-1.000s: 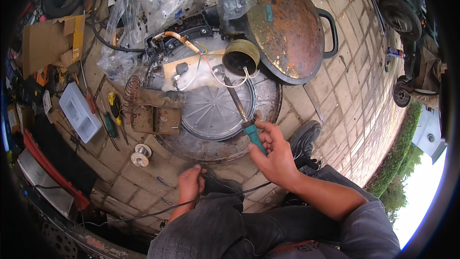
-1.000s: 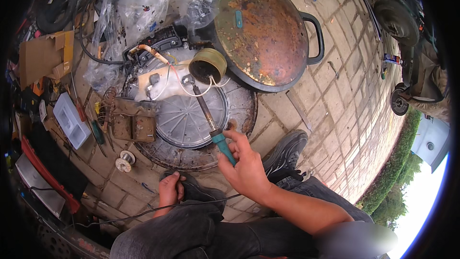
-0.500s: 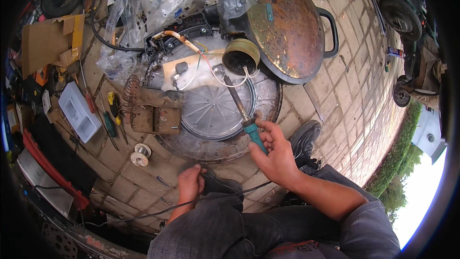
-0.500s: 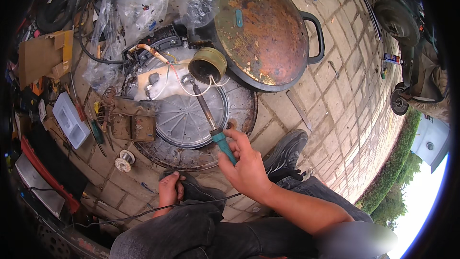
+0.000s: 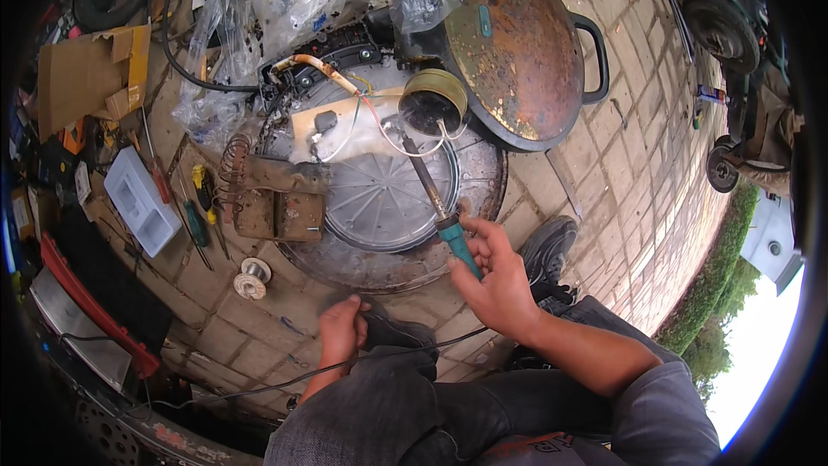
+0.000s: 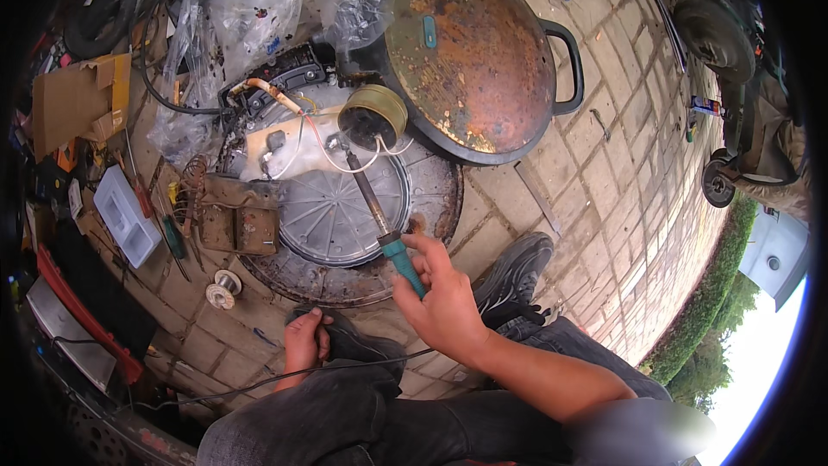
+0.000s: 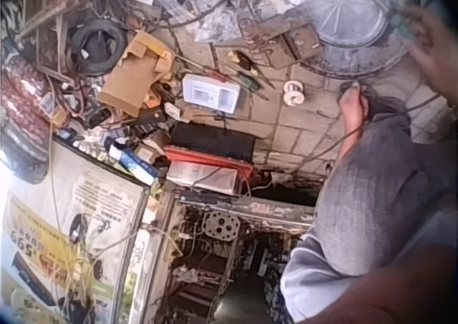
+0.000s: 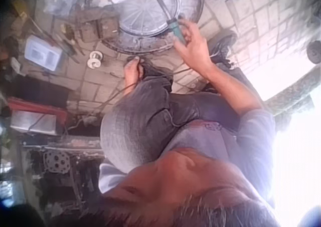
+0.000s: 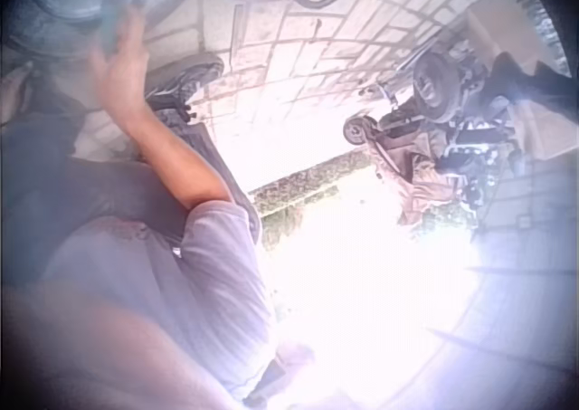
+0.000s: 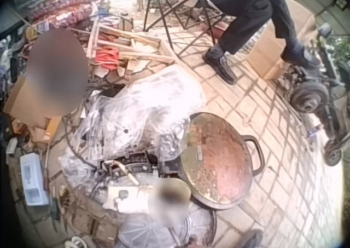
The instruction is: The person sits on the ground and uses a soldering iron to join wires on a small electronic component. They repeatedly apply solder to the connection points, clean the iron tip, and adjust the wires.
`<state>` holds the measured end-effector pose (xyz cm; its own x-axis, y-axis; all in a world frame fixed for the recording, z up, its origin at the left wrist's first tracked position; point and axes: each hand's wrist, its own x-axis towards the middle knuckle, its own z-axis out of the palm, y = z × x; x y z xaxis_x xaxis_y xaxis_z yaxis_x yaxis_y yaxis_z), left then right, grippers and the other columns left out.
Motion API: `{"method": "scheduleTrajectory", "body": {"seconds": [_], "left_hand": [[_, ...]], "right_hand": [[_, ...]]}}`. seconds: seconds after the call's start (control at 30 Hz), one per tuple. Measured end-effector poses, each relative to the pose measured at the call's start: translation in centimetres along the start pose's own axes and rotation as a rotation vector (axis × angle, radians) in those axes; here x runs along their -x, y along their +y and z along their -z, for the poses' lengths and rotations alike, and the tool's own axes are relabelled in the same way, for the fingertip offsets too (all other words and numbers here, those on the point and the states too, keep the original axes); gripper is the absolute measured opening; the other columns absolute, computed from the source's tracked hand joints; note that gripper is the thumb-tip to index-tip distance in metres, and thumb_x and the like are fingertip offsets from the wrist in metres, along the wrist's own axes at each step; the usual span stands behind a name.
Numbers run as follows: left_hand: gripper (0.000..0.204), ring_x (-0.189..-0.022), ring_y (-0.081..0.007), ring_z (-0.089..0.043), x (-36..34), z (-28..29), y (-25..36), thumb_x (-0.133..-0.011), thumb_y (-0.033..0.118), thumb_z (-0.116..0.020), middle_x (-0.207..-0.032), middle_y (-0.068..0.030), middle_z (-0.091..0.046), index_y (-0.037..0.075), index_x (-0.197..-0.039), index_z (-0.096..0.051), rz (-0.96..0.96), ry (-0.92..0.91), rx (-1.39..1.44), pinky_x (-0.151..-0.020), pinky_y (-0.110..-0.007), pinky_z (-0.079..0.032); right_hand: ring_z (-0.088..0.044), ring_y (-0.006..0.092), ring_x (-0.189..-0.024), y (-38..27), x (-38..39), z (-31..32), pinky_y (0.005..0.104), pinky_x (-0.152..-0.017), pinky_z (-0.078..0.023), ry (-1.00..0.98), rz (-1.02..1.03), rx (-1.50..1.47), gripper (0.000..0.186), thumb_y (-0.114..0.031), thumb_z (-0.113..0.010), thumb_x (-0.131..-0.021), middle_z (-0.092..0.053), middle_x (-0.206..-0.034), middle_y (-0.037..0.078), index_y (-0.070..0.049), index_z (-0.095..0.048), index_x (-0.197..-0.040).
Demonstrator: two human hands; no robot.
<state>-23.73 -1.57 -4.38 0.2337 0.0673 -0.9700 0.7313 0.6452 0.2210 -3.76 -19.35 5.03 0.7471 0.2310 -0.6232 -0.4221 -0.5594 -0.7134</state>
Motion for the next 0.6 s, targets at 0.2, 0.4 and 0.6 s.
{"method": "scheduleTrajectory", "body": {"seconds": [0.2,0.4,0.6], "left_hand": [[0.034,-0.032,-0.0114,-0.035,-0.06,0.13,-0.1,-0.101,0.026,-0.058,-0.046,-0.005,-0.048,-0.004,-0.085,-0.066,0.002,-0.004,-0.004,-0.033,-0.027,-0.023],[0.034,-0.033,-0.0113,-0.035,-0.1,0.21,-0.16,-0.101,0.025,-0.058,-0.047,-0.0047,-0.048,-0.004,-0.086,-0.066,0.001,-0.011,-0.01,-0.033,-0.027,-0.023],[0.034,-0.033,-0.011,-0.035,0.01,0.07,0.03,-0.1,0.026,-0.059,-0.047,-0.0044,-0.048,-0.004,-0.086,-0.066,0.015,0.001,-0.013,-0.033,-0.027,-0.022]], "right_hand": [[-0.058,0.0147,-0.065,0.27,-0.12,0.08,0.0313,-0.063,-0.049,-0.007,0.009,0.019,0.05,-0.005,-0.065,-0.089,-0.062,-0.079,0.009,-0.003,-0.043,-0.134],[-0.058,0.0141,-0.066,0.33,-0.11,0.11,0.0305,-0.063,-0.048,-0.003,0.013,0.02,0.05,-0.005,-0.065,-0.089,-0.061,-0.079,0.009,-0.002,-0.043,-0.133],[-0.058,0.0135,-0.066,0.14,-0.02,0.12,0.0297,-0.064,-0.049,-0.011,0.005,0.025,0.051,-0.005,-0.066,-0.089,-0.062,-0.08,0.009,-0.002,-0.043,-0.134]]}}
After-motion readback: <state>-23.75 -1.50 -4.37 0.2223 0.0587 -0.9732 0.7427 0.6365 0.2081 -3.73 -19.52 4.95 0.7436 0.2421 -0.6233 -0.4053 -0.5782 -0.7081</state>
